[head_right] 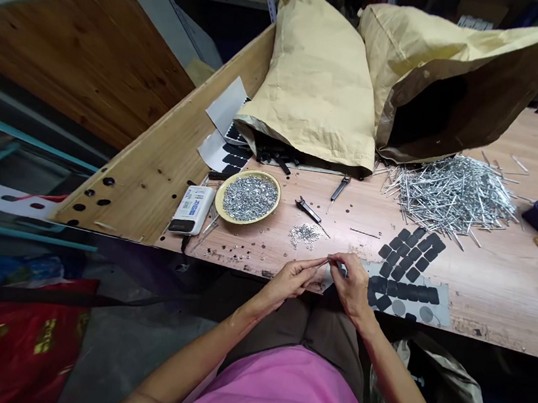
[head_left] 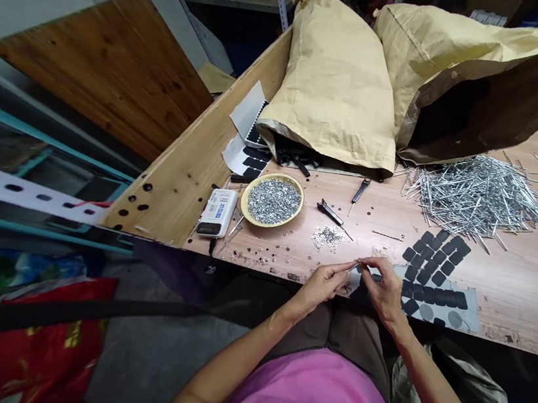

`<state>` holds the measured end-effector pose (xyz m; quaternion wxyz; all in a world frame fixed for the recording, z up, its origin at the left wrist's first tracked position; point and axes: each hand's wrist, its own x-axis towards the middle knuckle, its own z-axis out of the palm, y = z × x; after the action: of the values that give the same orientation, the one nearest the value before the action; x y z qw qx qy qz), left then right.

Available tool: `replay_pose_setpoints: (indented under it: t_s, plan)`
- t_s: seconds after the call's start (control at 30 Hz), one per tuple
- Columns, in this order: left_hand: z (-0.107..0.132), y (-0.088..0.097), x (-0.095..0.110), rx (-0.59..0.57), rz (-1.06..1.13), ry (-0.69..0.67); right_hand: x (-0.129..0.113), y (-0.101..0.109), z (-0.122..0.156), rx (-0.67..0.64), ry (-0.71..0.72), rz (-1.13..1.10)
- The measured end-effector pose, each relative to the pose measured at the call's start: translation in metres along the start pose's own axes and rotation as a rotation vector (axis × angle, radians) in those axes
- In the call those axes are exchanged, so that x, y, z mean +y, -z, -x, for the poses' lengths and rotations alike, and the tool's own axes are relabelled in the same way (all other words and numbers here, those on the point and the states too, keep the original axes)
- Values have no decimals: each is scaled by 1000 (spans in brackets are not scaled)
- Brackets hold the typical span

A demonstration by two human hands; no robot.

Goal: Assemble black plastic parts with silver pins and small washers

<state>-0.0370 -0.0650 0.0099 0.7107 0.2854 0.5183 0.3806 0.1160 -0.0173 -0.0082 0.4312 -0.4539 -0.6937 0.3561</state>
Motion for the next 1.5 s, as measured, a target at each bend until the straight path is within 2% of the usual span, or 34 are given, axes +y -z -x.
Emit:
replay_pose_setpoints:
  t_s: [0.07, 0.17, 0.33, 0.43, 0.57, 0.8, 1.0, 1.1, 1.27, 1.4, 1.5]
  plan:
    - [1, 3, 2, -70, -11, 50, 3, 6, -1, -69, -45, -40]
    - [-1, 5, 3, -148, 0, 101, 6, 16, -4, -192, -209, -154]
    - [-3, 2, 2, -179, 22, 130, 3, 32, -10, -363, -413, -256]
    - [-2, 2, 2, -197, -23, 112, 2, 38, -13, -419, -486, -326]
    - [-1, 4, 4, -229, -79, 101, 0, 39, -11, -428, -449, -322]
    - [-1, 2, 6, -245, -52, 117, -4, 47, -13, -409, -220, -181]
    - [1, -2, 6, -236, -107, 24, -9, 51, -15, -398, -188, -128]
    - [0, -3, 4, -225, -152, -62, -13, 52, -14, -383, -151, -87]
    - [-4, -7, -6, -78, -365, -351, -16, 49, -9, -290, -59, -12]
    - [-6, -10, -12, 53, -716, -635, -15, 45, -4, -197, -90, 5]
    - [-8, -8, -13, 97, -997, -750, -13, 44, -2, -177, -122, 8]
